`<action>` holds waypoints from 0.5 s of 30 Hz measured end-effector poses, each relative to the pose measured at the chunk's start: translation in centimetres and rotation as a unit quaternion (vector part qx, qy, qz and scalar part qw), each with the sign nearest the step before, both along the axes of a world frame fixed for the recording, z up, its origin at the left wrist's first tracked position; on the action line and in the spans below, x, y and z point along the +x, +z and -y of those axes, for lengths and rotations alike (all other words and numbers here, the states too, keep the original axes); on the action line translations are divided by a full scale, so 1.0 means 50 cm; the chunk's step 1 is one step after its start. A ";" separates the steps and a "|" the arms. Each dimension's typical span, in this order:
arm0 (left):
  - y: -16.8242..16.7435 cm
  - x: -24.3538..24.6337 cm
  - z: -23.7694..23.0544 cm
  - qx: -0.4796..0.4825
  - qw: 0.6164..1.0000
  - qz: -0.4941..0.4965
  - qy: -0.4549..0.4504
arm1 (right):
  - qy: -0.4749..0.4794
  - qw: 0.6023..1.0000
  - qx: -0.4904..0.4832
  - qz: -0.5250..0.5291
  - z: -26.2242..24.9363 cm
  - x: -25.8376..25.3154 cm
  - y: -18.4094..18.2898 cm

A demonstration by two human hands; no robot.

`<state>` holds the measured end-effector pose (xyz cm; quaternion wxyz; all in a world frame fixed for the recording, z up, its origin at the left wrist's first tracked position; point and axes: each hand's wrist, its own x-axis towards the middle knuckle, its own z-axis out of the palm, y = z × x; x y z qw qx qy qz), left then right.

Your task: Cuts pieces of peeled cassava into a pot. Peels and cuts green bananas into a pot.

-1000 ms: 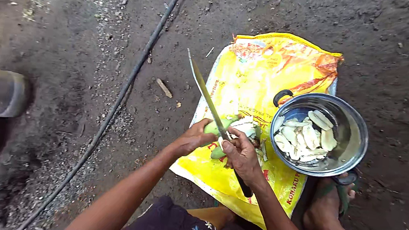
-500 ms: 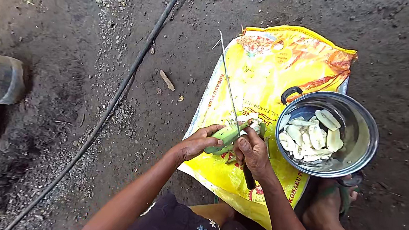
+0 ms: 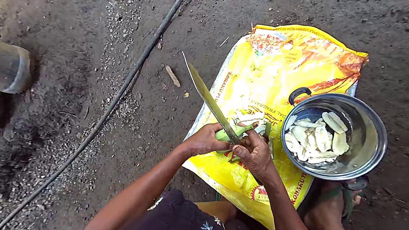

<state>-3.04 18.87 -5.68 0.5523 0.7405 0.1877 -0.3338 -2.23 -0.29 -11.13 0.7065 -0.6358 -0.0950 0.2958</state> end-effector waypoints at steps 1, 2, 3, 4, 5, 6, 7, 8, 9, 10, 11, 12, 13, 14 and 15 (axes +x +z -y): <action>0.001 -0.001 -0.002 0.000 1.000 -0.002 -0.003 | 0.002 1.000 0.005 -0.009 -0.001 -0.001 -0.001; 0.000 -0.003 -0.004 0.000 1.000 -0.003 -0.008 | 0.003 1.000 0.012 -0.019 -0.002 -0.002 -0.002; 0.000 -0.004 -0.006 0.002 1.000 -0.003 -0.013 | 0.002 0.999 0.018 -0.030 -0.004 -0.003 -0.004; -0.002 -0.006 -0.007 0.004 1.000 -0.001 -0.017 | 0.001 0.999 0.025 -0.038 -0.005 -0.005 -0.006; -0.005 -0.008 -0.007 0.007 1.000 0.003 -0.020 | -0.004 0.998 0.032 -0.045 -0.006 -0.008 -0.009; -0.008 -0.009 -0.007 0.012 1.000 0.008 -0.022 | -0.011 0.998 0.035 -0.048 -0.008 -0.011 -0.012; -0.009 -0.010 -0.006 0.017 1.000 0.013 -0.023 | -0.018 0.998 0.036 -0.048 -0.010 -0.014 -0.015; -0.009 -0.011 -0.006 0.022 0.999 0.017 -0.023 | -0.025 0.998 0.037 -0.047 -0.014 -0.016 -0.016; -0.008 -0.013 -0.006 0.027 0.999 0.023 -0.025 | -0.029 0.998 0.039 -0.045 -0.017 -0.019 -0.017; -0.009 -0.016 -0.007 0.038 0.998 0.037 -0.031 | -0.033 0.997 0.043 -0.048 -0.019 -0.021 -0.019; -0.012 -0.019 -0.007 0.052 0.996 0.058 -0.038 | -0.037 0.997 0.047 -0.055 -0.020 -0.022 -0.019; -0.014 -0.022 -0.007 0.067 0.994 0.077 -0.046 | -0.040 0.996 0.050 -0.063 -0.021 -0.024 -0.019; -0.016 -0.025 -0.007 0.080 0.991 0.094 -0.050 | -0.043 0.995 0.056 -0.072 -0.022 -0.025 -0.019; -0.018 -0.028 -0.005 0.091 0.989 0.108 -0.051 | -0.045 0.994 0.059 -0.077 -0.022 -0.025 -0.018; -0.020 -0.031 -0.004 0.102 0.986 0.121 -0.051 | -0.047 0.994 0.056 -0.078 -0.023 -0.025 -0.018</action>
